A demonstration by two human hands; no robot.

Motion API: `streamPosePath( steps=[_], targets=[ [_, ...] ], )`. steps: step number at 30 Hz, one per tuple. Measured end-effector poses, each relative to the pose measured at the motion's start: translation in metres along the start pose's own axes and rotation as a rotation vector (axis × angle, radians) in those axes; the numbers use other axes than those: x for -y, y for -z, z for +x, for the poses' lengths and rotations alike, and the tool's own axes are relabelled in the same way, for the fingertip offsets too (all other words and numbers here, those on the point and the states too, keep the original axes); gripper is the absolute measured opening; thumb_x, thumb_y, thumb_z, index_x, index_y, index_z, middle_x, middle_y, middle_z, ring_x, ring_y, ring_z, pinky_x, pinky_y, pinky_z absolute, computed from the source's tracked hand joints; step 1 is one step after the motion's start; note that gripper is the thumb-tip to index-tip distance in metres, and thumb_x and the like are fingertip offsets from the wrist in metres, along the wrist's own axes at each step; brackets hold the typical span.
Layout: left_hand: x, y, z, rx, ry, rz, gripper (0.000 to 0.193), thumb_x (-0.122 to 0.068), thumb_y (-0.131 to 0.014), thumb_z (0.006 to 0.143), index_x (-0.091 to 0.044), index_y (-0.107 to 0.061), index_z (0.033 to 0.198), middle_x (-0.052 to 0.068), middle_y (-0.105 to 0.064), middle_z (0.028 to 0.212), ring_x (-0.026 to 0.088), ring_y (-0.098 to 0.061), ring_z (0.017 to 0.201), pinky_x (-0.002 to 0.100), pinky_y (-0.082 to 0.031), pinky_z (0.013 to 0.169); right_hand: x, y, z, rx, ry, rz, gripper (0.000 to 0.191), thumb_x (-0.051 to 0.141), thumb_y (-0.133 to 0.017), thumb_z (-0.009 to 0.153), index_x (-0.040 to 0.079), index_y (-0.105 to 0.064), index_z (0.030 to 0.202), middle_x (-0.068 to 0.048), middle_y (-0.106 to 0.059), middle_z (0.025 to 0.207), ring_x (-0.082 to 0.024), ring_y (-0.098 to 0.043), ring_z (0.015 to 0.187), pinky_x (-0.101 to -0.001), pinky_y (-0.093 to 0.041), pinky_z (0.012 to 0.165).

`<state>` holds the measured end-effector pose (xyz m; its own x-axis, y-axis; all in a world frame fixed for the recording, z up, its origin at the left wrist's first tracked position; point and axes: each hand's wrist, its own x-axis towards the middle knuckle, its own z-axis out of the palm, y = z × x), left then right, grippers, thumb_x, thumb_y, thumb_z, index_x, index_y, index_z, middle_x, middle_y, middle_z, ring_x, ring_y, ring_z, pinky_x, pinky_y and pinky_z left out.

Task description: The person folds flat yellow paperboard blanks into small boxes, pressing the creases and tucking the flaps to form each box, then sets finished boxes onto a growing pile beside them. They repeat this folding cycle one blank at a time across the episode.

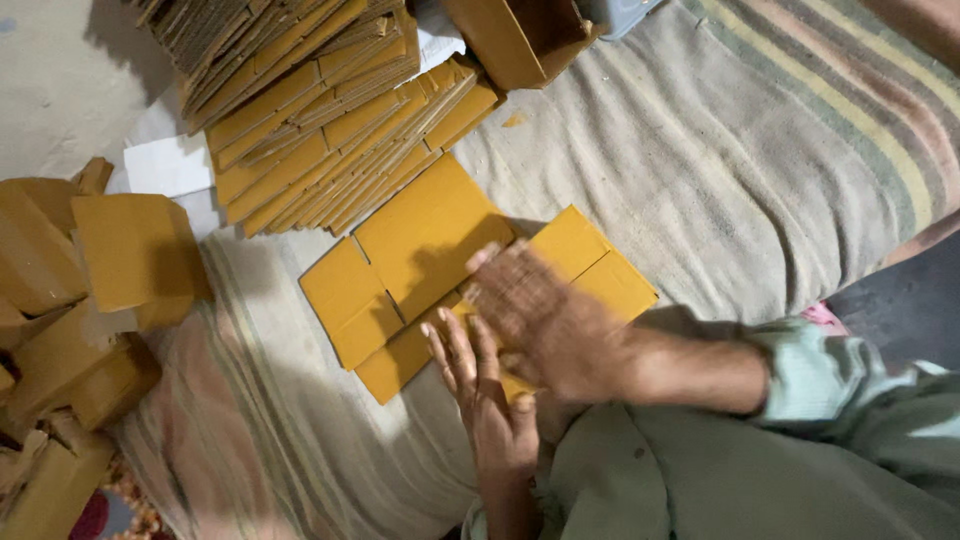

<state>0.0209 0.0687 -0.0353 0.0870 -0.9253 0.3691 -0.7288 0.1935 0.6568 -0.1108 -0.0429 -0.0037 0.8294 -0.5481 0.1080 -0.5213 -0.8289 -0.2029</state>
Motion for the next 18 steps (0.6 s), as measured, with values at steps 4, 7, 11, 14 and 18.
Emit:
streamPosePath(
  steps=[4, 7, 11, 14, 18],
  targets=[
    [0.001, 0.003, 0.002, 0.01, 0.043, 0.138, 0.088, -0.065, -0.021, 0.108, 0.005, -0.026, 0.161, 0.027, -0.017, 0.173, 0.052, -0.011, 0.161, 0.059, -0.015, 0.13, 0.015, -0.017, 0.012, 0.227, 0.066, -0.053, 0.079, 0.046, -0.031, 0.098, 0.0, -0.015, 0.159, -0.023, -0.007, 0.169, -0.037, 0.001, 0.155, -0.0507, 0.003, 0.121],
    [-0.001, 0.007, 0.004, 0.061, 0.073, 0.214, 0.086, -0.059, -0.025, 0.108, 0.009, -0.028, 0.159, 0.027, -0.018, 0.172, 0.051, -0.012, 0.16, 0.059, -0.015, 0.129, -0.003, -0.014, 0.003, 0.071, -0.009, 0.047, 0.08, 0.048, -0.033, 0.092, 0.003, -0.021, 0.158, -0.019, -0.013, 0.168, -0.034, -0.006, 0.156, -0.0492, -0.003, 0.121],
    [-0.011, 0.01, 0.018, 0.128, 0.068, 0.499, 0.075, -0.043, -0.042, 0.104, 0.013, -0.032, 0.153, 0.027, -0.025, 0.167, 0.046, -0.019, 0.156, 0.059, -0.012, 0.126, -0.045, 0.003, -0.026, -0.11, -0.144, -0.028, 0.075, 0.046, -0.037, 0.099, -0.006, -0.031, 0.152, -0.028, -0.023, 0.162, -0.039, -0.016, 0.153, -0.0512, -0.01, 0.122],
    [-0.023, 0.006, 0.039, 0.169, 0.07, 0.629, 0.06, -0.031, -0.049, 0.104, 0.01, -0.039, 0.147, 0.027, -0.039, 0.157, 0.043, -0.03, 0.152, 0.057, -0.017, 0.127, -0.04, 0.005, -0.03, -0.122, -0.21, -0.099, 0.074, 0.047, -0.039, 0.101, -0.009, -0.036, 0.151, -0.031, -0.03, 0.158, -0.041, -0.022, 0.151, -0.0522, -0.013, 0.124],
    [-0.028, -0.017, 0.073, 0.151, 0.062, 0.527, 0.054, -0.021, -0.049, 0.099, 0.01, -0.048, 0.143, 0.028, -0.054, 0.141, 0.042, -0.046, 0.136, 0.055, -0.026, 0.123, -0.029, 0.002, -0.015, -0.136, -0.207, -0.057, 0.063, 0.039, -0.048, 0.094, -0.002, -0.046, 0.143, -0.03, -0.043, 0.151, -0.042, -0.031, 0.147, -0.0546, -0.016, 0.121]
  ],
)
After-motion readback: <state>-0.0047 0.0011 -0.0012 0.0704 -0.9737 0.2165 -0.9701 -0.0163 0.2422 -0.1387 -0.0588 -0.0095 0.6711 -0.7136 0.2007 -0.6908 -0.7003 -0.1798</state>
